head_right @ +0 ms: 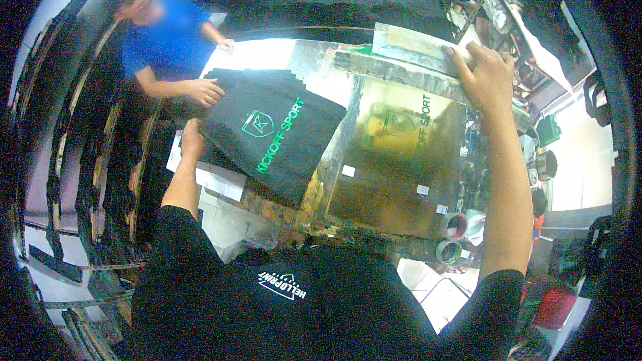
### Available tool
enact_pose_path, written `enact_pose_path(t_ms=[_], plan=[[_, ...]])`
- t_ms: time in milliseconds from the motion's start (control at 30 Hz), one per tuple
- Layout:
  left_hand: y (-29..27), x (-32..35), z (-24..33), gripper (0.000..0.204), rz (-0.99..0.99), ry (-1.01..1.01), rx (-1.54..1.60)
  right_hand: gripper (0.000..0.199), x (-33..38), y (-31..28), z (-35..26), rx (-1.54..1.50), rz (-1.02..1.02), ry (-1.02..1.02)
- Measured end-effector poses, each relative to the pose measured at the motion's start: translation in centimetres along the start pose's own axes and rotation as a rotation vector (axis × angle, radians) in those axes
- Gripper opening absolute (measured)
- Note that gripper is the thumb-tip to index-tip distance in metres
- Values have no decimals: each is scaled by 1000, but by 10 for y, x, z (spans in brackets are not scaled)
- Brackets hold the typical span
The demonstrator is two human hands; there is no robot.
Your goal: The person performs screen printing on black tote bags using a squeegee and a screen frame with green ink. They repeatedly place a bag on the table, pull the ink across the screen, and lift the frame to reveal the printed logo. A colleague assists by moving the printed bags to a drying rack.
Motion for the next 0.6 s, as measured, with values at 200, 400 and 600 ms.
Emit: enact_pose_path(t_ms=[200, 400, 600], plan=[[-8, 18, -37, 46, -117, -86, -221, 54, -2, 0, -4, 6, -19, -10], [-13, 88, -8, 48, 312, -280, -114, 52, -3, 0, 3, 24, 13, -26], [31, 221, 210, 30, -44, -296, 673, 54, -3, 2, 2, 77, -80, 6]])
Point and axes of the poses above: each hand's wrist, its own x-axis away from the middle knuckle, its own y-axis out of the palm, z = x × y, the point moved 5 cm from there along -x, towards the middle knuckle, and after that the axes turned 8 degrees about y, right-handed, at the moved point
